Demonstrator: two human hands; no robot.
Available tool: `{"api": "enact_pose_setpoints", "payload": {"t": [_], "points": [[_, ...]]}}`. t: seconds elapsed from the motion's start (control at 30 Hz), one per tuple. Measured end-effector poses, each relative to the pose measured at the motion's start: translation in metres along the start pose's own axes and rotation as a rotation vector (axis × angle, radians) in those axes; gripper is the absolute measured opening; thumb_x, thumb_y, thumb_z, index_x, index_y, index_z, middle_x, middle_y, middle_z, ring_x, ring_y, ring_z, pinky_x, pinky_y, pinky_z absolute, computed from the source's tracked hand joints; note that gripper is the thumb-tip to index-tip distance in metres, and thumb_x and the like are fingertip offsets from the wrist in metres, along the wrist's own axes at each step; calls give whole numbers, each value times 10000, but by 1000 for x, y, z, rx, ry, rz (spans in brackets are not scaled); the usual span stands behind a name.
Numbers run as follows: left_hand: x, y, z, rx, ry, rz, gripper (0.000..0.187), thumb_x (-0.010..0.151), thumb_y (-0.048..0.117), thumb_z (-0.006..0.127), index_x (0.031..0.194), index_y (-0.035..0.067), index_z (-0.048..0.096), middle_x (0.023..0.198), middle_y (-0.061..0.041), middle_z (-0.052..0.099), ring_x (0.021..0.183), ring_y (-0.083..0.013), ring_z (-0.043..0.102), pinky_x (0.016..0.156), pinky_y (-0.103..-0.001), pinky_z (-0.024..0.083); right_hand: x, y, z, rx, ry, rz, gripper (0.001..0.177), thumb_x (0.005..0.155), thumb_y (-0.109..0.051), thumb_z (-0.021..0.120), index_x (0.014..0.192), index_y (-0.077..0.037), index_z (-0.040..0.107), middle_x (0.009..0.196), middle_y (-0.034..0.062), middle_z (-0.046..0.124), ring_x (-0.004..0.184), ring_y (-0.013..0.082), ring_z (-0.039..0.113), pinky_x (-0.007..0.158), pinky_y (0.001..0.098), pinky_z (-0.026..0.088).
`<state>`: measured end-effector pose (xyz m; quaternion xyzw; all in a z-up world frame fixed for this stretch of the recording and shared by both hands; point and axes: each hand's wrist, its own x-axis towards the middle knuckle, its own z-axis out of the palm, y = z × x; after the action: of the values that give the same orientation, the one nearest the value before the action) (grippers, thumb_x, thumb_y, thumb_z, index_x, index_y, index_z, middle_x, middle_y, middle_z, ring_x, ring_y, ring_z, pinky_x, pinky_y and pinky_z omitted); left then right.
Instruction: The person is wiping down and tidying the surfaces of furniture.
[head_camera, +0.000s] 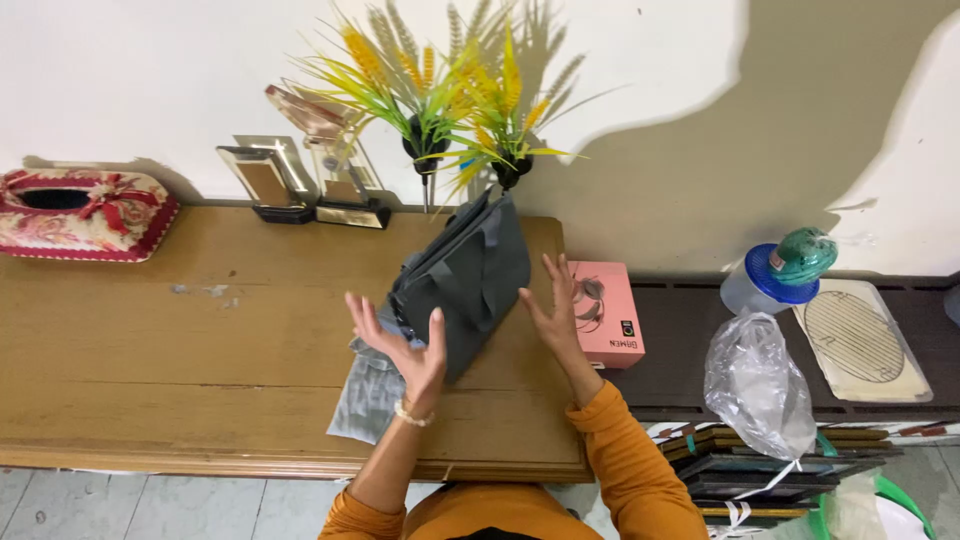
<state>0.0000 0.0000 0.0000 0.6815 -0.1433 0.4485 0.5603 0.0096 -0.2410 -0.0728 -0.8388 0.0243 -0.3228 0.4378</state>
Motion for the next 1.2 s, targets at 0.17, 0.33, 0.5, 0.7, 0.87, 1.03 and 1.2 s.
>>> {"api": "enact_pose_setpoints", "payload": {"t": [0.17,0.33,0.5,0.7,0.87,1.03,1.2], "points": [[20,-60,2,9,-197,-256,896,833,198,839,1526,-17,314,1533,-219,419,1435,-328,401,1184,-514,260,-6,-29,49,135,7,-27,707,941,-321,762,1546,-116,459,1687,208,294,1559,359,323,1234,455,311],[10,-94,8,-208,-455,-686,421,909,274,770,1214,-1,678,1159,-142,769,1074,-215,716,983,-320,542,-16,-62,69,163,-33,-64,711,958,-333,750,1556,-115,434,1695,236,256,1558,364,311,1224,436,330],[-3,-83,11,-67,-489,-177,224,932,160,760,1127,51,734,1034,-91,764,1037,-248,714,1181,-451,349,2,-120,18,-232,0,-354,900,852,-347,819,1592,-131,352,1683,290,149,1554,494,173,1186,672,218],[13,-46,19,-280,-658,23,239,885,115,781,1113,72,721,1093,-73,753,1087,-262,706,1210,-525,297,32,-143,-61,-885,-125,-516,987,744,-420,906,1594,-337,411,1733,128,168,1597,434,114,1089,846,88],[-5,-20,60,-388,-700,1,246,933,151,764,1158,64,718,1105,-92,754,1078,-283,704,1201,-510,318,38,-143,-100,-852,-146,-334,1013,679,-352,922,1561,-343,423,1709,169,141,1564,445,88,1108,838,92],[-42,11,106,-503,-658,-236,259,1002,210,716,1206,50,707,1076,-99,754,1070,-290,694,1195,-487,355,31,-97,-121,-510,63,-90,1038,756,-312,915,1612,-248,331,1695,242,95,1560,474,86,1200,662,194],[-87,41,151,-409,-569,-269,331,1000,223,708,1285,58,668,1230,-102,729,1194,-280,668,1226,-515,242,19,-27,-134,-49,37,262,792,1071,-367,624,1713,-122,231,1771,228,124,1623,348,138,1272,427,175]]}}
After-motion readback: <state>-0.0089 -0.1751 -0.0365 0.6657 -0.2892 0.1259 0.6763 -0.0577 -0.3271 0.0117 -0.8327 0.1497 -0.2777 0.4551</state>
